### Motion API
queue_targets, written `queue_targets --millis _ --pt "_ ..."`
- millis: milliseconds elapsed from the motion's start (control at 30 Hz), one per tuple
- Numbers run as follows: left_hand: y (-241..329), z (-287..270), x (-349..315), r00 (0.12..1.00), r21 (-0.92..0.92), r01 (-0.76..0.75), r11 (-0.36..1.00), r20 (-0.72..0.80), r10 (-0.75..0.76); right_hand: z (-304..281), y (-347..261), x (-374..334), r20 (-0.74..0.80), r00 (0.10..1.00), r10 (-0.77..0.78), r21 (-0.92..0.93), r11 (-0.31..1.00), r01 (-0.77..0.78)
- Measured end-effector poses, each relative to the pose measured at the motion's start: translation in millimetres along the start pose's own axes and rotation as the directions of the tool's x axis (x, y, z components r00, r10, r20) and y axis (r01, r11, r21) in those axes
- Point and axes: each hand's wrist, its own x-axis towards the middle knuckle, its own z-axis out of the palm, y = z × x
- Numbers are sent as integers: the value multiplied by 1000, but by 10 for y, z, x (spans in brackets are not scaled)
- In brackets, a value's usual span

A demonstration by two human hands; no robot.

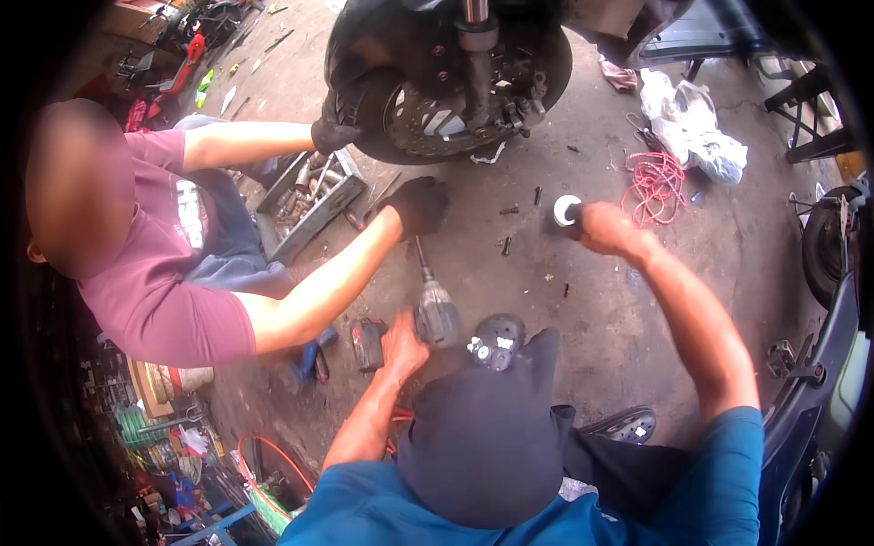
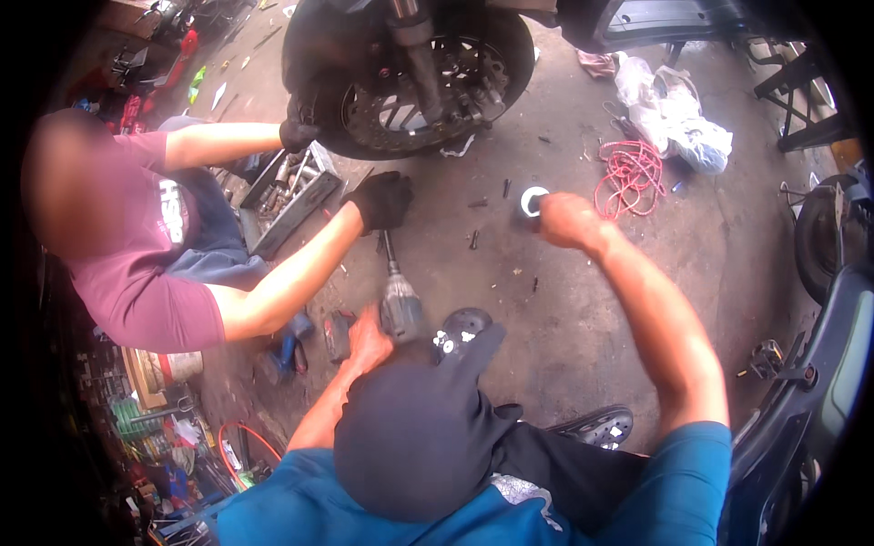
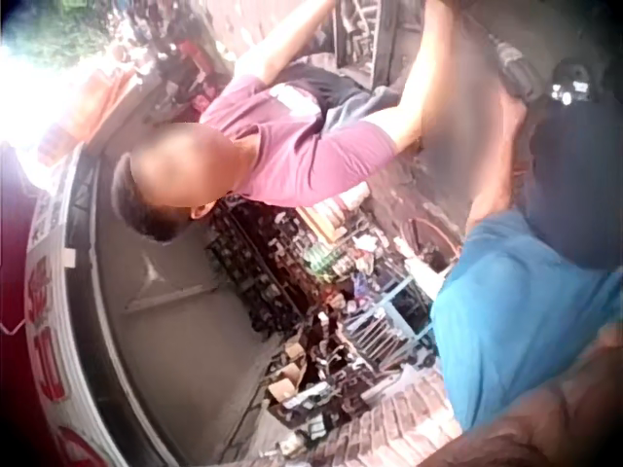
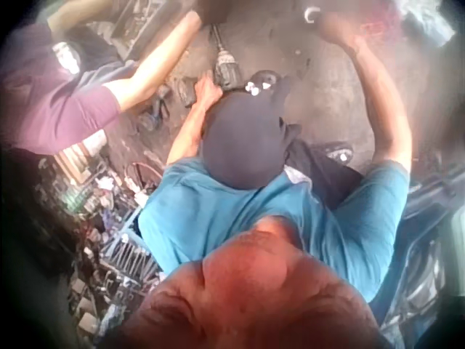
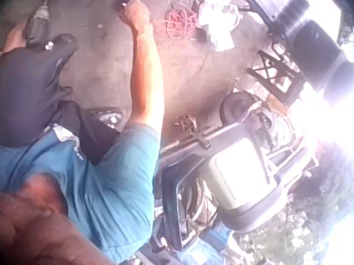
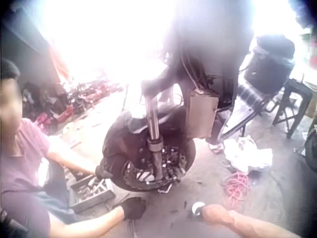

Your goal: The person unfastens bolts from the front wheel assembly of a scooter using a power impact wrench and by hand, removes the hardware, and detaches the front components.

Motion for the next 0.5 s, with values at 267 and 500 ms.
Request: queue_targets --millis 267,500 --pt "656 -181 -74 884 -123 -466 876 -28 466 581 -1360 342 306 949 82 920 -283 -272" --pt "925 -152 285 684 -148 -697 702 -432 588 346 -1195 331 145 989 8 673 -734 -92"
